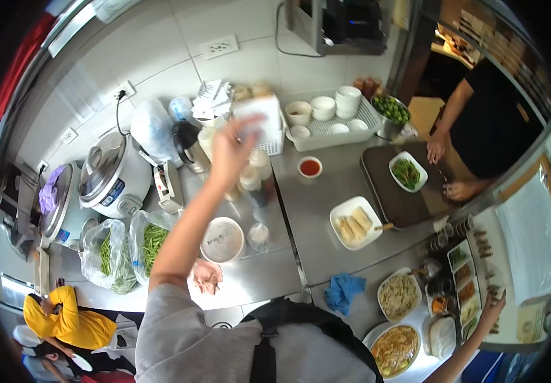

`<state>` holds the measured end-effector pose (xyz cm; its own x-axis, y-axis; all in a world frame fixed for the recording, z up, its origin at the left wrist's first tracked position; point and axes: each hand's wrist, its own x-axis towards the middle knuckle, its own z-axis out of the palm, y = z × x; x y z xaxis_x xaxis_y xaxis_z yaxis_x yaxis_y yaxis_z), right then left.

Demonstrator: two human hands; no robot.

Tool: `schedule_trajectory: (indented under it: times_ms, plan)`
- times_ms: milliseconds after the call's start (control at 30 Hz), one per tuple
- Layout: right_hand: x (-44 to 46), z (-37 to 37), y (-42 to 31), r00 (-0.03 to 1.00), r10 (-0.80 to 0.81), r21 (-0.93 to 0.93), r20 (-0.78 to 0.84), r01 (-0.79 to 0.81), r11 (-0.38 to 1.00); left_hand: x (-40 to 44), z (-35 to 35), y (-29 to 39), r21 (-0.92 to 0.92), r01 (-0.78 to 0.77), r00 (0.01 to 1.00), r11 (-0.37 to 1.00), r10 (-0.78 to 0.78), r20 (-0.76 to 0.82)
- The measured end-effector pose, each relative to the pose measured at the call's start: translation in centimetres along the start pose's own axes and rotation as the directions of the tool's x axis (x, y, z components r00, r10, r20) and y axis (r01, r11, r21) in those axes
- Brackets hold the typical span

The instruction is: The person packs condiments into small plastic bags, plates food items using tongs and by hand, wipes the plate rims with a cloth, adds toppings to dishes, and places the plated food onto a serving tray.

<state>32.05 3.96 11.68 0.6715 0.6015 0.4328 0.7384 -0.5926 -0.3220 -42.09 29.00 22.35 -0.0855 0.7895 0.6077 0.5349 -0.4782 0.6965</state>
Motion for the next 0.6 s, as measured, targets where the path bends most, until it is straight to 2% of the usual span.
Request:
schedule_trajectory:
  times_ms: [67,133,200,233,267,300,333,400,467,533,567,600]
  plan:
    - [-2.2,-0.1,0.0,0.999,0.015,-0.1,0.037,-0.011,0.995,6.8,-4.1,-3.6,0.049,-0.019,0.984,0.999,0.028,-0.179]
    - [-6.0,0.0,-1.3,0.973,-0.23,0.176,0.034,0.221,0.959,13.1,-7.3,-10.0,0.086,0.095,0.947,0.992,-0.063,-0.316]
    - [-10.4,1.0,-4.1,0.961,-0.269,0.34,0.058,0.235,0.911,17.0,-9.1,-16.7,0.264,0.058,0.892,0.963,0.068,-0.446]
    - [-13.1,-0.6,-8.4,0.963,-0.227,0.352,0.148,0.164,0.921,18.9,-9.7,-21.3,0.28,0.17,0.889,0.945,-0.024,-0.457]
    - [-15.4,-2.1,-12.5,0.955,-0.183,0.36,0.234,0.09,0.929,20.1,-10.1,-25.0,0.289,0.171,0.893,0.942,-0.024,-0.45]
    - [-17.5,-1.4,-13.2,0.939,-0.153,0.36,0.308,0.034,0.932,21.2,-10.4,-29.4,0.259,0.147,0.898,0.955,-0.02,-0.439]
    - [-19.9,-0.1,-13.8,0.915,-0.125,0.357,0.384,-0.022,0.934,21.2,-10.4,-30.5,0.305,0.211,0.895,0.929,-0.058,-0.443]
    - [-25.3,0.8,-17.3,0.877,-0.207,0.391,0.433,0.025,0.92,21.2,-10.2,-31.9,0.389,0.301,0.882,0.87,-0.099,-0.462]
    - [-28.4,-0.7,-21.4,0.681,-0.37,0.366,0.632,0.158,0.917,21.2,-9.7,-32.4,0.318,0.392,0.849,0.863,-0.207,-0.487]
    - [-31.0,-0.7,-24.3,0.64,-0.37,0.409,0.673,0.094,0.908,20.9,-9.3,-30.4,0.128,0.494,0.8,0.86,-0.391,-0.455]
    - [-31.0,-1.5,-26.4,0.541,-0.251,0.312,0.803,-0.022,0.95,20.9,-8.9,-29.4,0.038,0.544,0.768,0.838,-0.48,-0.425]
    - [-30.1,-2.9,-28.8,0.414,-0.127,0.192,0.901,-0.12,0.974,21.1,-8.6,-29.5,0.066,0.441,0.822,0.895,-0.373,-0.43]
